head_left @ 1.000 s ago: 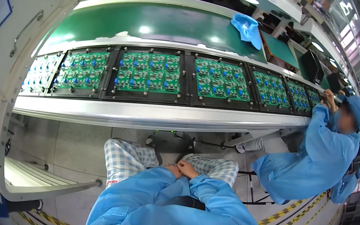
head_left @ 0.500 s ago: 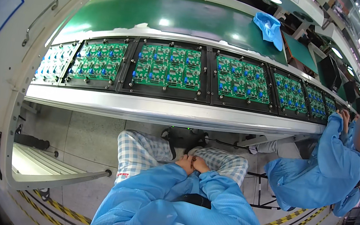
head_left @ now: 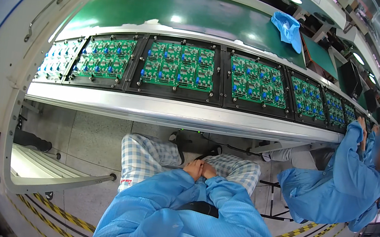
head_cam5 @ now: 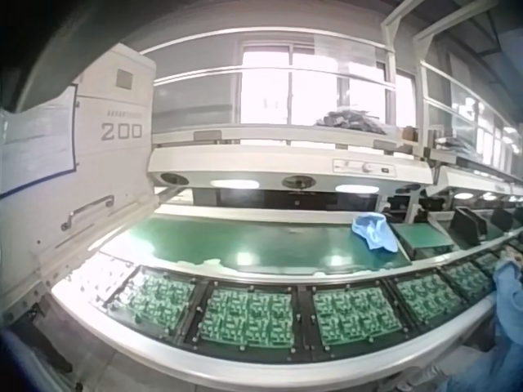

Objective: Inspecting and marking components on printed circuit boards on an assembly line.

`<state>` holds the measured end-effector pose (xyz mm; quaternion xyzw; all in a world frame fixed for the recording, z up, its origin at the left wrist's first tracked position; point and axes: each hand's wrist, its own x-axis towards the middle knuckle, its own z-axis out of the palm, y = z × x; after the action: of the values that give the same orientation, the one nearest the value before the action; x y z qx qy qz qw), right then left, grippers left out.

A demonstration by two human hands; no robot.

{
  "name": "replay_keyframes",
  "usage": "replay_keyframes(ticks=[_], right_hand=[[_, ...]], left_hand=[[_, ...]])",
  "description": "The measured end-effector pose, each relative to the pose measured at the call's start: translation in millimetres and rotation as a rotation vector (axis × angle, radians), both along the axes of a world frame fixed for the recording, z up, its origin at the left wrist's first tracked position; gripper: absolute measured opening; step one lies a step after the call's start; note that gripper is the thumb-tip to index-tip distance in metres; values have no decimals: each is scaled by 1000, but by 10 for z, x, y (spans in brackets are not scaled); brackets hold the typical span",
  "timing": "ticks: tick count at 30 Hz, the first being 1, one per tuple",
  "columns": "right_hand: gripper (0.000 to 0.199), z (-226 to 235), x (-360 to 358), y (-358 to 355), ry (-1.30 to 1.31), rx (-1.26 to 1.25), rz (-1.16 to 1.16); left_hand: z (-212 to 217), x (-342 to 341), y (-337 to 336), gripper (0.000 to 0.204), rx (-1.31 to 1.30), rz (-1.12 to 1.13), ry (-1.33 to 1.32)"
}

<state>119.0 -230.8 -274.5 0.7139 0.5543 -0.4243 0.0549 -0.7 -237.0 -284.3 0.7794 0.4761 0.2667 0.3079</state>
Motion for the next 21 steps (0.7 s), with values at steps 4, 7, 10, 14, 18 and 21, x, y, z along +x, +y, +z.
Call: replay_keyframes(ticks=[4, 7, 10, 14, 18, 21], right_hand=[[40, -102, 67, 13, -19, -92, 6], [42, -251, 145, -66, 7, -16, -36], [37, -400, 192, -152, 16, 43, -77], [38, -532, 232, -175, 32, 64, -94], [39, -507, 235, -186, 24, 67, -99], [39, -303, 143, -179, 13, -14, -21]], left_hand=[[53, 60, 35, 17, 41, 37, 25], [69, 66, 58, 18, 6, 57, 20], [98, 44, 47, 18, -45, 32, 92], [109, 36, 69, 15, -15, 31, 81], [34, 65, 55, 14, -13, 17, 33], [-8, 9, 2, 14, -42, 19, 37]])
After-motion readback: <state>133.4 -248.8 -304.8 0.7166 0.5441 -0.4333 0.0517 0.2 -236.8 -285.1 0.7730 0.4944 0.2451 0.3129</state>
